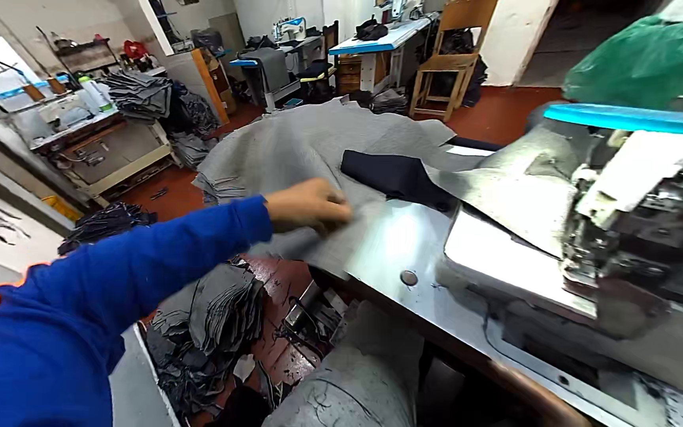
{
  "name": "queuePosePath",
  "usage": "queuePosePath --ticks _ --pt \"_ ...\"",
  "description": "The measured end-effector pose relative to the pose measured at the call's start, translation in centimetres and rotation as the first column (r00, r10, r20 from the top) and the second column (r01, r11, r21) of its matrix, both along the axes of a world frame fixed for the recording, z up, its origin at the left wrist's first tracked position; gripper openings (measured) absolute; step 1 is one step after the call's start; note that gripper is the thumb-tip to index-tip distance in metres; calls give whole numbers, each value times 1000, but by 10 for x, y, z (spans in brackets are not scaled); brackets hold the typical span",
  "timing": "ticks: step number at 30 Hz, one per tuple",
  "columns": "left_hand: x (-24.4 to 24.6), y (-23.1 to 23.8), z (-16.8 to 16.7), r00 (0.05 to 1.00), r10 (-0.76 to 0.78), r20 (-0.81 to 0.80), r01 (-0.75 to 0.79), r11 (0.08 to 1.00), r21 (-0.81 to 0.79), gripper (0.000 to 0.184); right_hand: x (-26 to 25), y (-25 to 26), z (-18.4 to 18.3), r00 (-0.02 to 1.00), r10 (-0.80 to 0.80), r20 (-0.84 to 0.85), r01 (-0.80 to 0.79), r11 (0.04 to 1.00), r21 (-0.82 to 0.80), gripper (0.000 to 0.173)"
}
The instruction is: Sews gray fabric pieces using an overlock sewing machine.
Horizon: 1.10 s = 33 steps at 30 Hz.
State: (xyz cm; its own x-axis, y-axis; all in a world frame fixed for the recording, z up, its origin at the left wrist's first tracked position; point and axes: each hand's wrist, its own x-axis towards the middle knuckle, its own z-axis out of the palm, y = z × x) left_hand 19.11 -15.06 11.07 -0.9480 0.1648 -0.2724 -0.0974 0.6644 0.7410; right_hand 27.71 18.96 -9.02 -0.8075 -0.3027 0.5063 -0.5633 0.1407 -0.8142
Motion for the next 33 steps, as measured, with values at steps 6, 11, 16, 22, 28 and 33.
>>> queuePosePath --ticks 6,11,16,22,28,33 --pt "-7 151 -70 867 17 -499 205 899 387 12 -12 -126 43 856 -78 510 276 905 -324 46" --pt "-23 117 -128 342 -415 -843 265 903 -337 33 -13 -97 25 820 -11 573 229 923 -310 31" --pt "-13 89 -140 445 -311 -840 88 948 -304 61 -6 74 20 863 -504 21 484 839 250 27" --pt "-47 138 -94 455 -368 -811 22 915 -402 57 -11 250 51 496 -849 -180 594 181 784 25" --pt "-59 139 -104 450 -443 -775 186 896 -404 56 -23 251 63 544 -837 -66 367 166 915 19" --pt "-64 141 -95 346 -513 -785 299 854 -426 24 -37 279 100 737 -675 42 267 347 899 10"
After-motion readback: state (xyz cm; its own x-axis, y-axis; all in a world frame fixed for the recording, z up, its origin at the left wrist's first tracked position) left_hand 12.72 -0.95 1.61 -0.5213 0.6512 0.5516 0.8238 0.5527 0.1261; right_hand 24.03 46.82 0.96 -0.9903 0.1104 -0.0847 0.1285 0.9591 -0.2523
